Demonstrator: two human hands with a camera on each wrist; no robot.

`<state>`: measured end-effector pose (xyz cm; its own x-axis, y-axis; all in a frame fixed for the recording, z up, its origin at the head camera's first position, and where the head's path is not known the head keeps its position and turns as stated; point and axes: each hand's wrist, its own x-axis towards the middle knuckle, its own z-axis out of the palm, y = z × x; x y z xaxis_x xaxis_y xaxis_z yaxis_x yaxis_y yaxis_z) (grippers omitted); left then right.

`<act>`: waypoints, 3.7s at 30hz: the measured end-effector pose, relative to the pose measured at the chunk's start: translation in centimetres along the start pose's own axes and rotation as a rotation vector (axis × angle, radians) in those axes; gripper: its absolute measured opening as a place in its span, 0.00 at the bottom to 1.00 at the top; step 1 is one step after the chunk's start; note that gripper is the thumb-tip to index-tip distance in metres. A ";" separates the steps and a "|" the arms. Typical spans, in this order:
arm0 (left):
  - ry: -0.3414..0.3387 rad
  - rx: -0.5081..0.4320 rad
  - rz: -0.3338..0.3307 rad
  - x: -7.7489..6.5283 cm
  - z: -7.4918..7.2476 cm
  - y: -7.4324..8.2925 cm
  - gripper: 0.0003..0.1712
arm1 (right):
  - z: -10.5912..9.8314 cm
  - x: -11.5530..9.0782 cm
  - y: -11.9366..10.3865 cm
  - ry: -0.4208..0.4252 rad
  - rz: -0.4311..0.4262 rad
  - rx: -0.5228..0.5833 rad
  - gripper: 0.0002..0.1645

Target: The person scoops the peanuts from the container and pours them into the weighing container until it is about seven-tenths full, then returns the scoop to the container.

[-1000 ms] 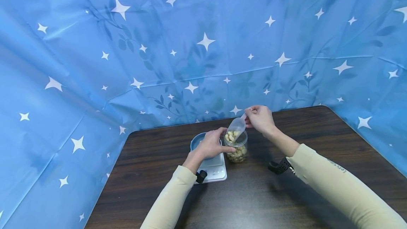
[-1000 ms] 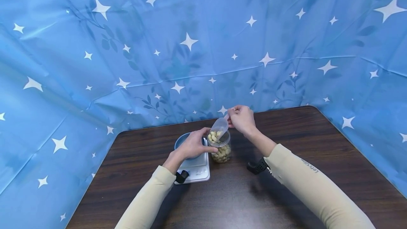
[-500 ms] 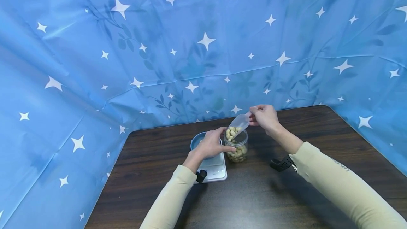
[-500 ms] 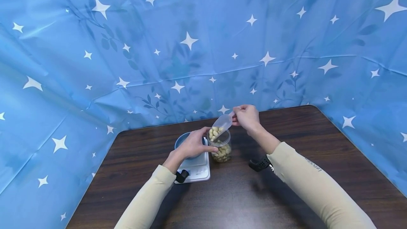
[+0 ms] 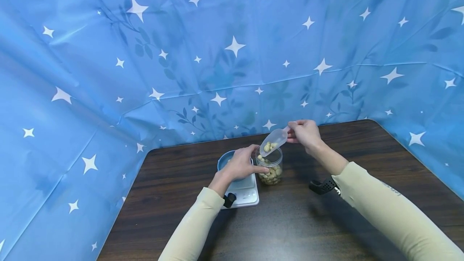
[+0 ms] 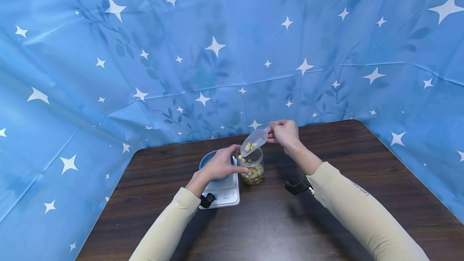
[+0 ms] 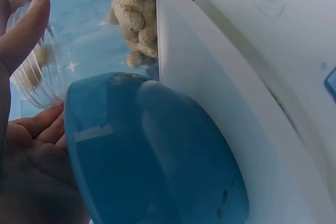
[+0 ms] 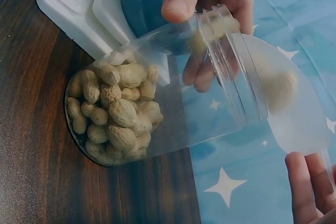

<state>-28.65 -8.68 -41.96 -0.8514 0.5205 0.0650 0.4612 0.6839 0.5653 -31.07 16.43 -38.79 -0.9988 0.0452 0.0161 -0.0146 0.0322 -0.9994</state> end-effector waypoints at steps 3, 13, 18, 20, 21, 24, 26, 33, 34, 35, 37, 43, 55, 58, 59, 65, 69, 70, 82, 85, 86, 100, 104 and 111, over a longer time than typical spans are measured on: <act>-0.004 -0.004 0.006 0.0 0.0 0.0 0.46 | 0.2 -0.2 0.0 0.004 -0.008 -0.015 0.24; 0.012 0.018 0.021 0.1 0.1 0.0 0.46 | 0.5 -0.3 -0.2 0.000 -0.031 -0.040 0.23; 0.033 0.036 0.039 -0.1 0.1 0.0 0.49 | 0.5 -0.3 -0.1 0.008 -0.017 0.003 0.24; 0.049 0.031 0.034 -0.4 0.0 0.0 0.51 | 0.6 -0.3 -0.1 0.006 -0.020 0.024 0.24; 0.061 0.026 0.031 -0.6 -0.1 -0.1 0.52 | 0.7 -0.3 -0.1 0.004 -0.023 0.038 0.24; 0.098 0.004 0.012 -1.1 -0.6 -0.4 0.54 | 1.0 -0.3 -0.2 0.000 -0.028 0.075 0.22; 0.113 -0.014 -0.007 -1.6 -1.1 -0.9 0.54 | 1.3 -0.3 -0.2 0.003 -0.024 0.095 0.21; 0.103 0.003 -0.141 -4.0 -2.9 -2.7 0.59 | 2.4 -0.1 -0.3 0.017 -0.019 0.134 0.20; 0.094 0.006 -0.166 -4.4 -3.1 -2.9 0.61 | 2.6 0.0 -0.4 0.018 -0.019 0.136 0.20; 0.080 0.007 -0.191 -4.7 -3.4 -3.1 0.62 | 2.8 0.0 -0.4 0.020 -0.018 0.136 0.20; 0.054 0.012 -0.233 -5.3 -3.8 -3.5 0.66 | 3.3 0.1 -0.5 0.028 -0.017 0.131 0.19; -0.011 0.004 -0.308 -6.2 -4.2 -4.7 0.72 | 4.9 0.2 -0.5 0.042 -0.029 0.107 0.20; -0.028 -0.128 -0.279 -6.3 -3.8 -5.5 0.68 | 7.3 -0.4 -0.7 0.020 -0.263 -0.172 0.18; -0.024 -0.143 -0.274 -6.4 -3.8 -5.5 0.68 | 7.6 -0.8 -0.8 0.011 -0.353 -0.251 0.17; -0.024 -0.147 -0.274 -6.4 -3.8 -5.5 0.68 | 7.7 -1.0 -0.9 0.008 -0.376 -0.268 0.16; -0.016 -0.143 -0.288 -6.6 -3.7 -5.7 0.68 | 7.2 -1.9 -1.9 -0.009 -0.446 -0.299 0.15; -0.011 -0.139 -0.288 -6.6 -3.7 -5.9 0.68 | 6.4 -2.2 -2.5 -0.007 -0.482 -0.303 0.15; -0.009 -0.140 -0.286 -6.6 -3.7 -5.9 0.68 | 6.2 -2.3 -2.7 -0.004 -0.490 -0.301 0.15; 0.008 -0.161 -0.286 -6.7 -3.5 -6.0 0.68 | 3.0 -2.5 -3.2 0.084 -0.528 -0.272 0.16; 0.011 -0.162 -0.285 -6.6 -3.5 -6.0 0.68 | 2.3 -2.4 -2.8 0.103 -0.527 -0.282 0.16; 0.009 -0.162 -0.287 -6.6 -3.5 -6.1 0.68 | 2.1 -2.4 -2.6 0.110 -0.528 -0.287 0.16; -0.002 -0.158 -0.292 -6.5 -3.4 -5.8 0.69 | 2.4 -2.2 0.3 0.114 -0.416 -0.366 0.16; -0.002 -0.158 -0.289 -6.6 -3.4 -5.8 0.69 | 2.6 -2.3 1.0 0.130 -0.389 -0.410 0.16; -0.005 -0.156 -0.288 -6.7 -3.3 -5.8 0.69 | 3.0 -2.6 2.2 0.182 -0.425 -0.496 0.11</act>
<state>-26.45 -17.88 -42.94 -0.9400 0.3194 -0.1200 0.1571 0.7172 0.6790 -28.68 13.43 -41.10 -0.8868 0.0931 0.4527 -0.3385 0.5363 -0.7732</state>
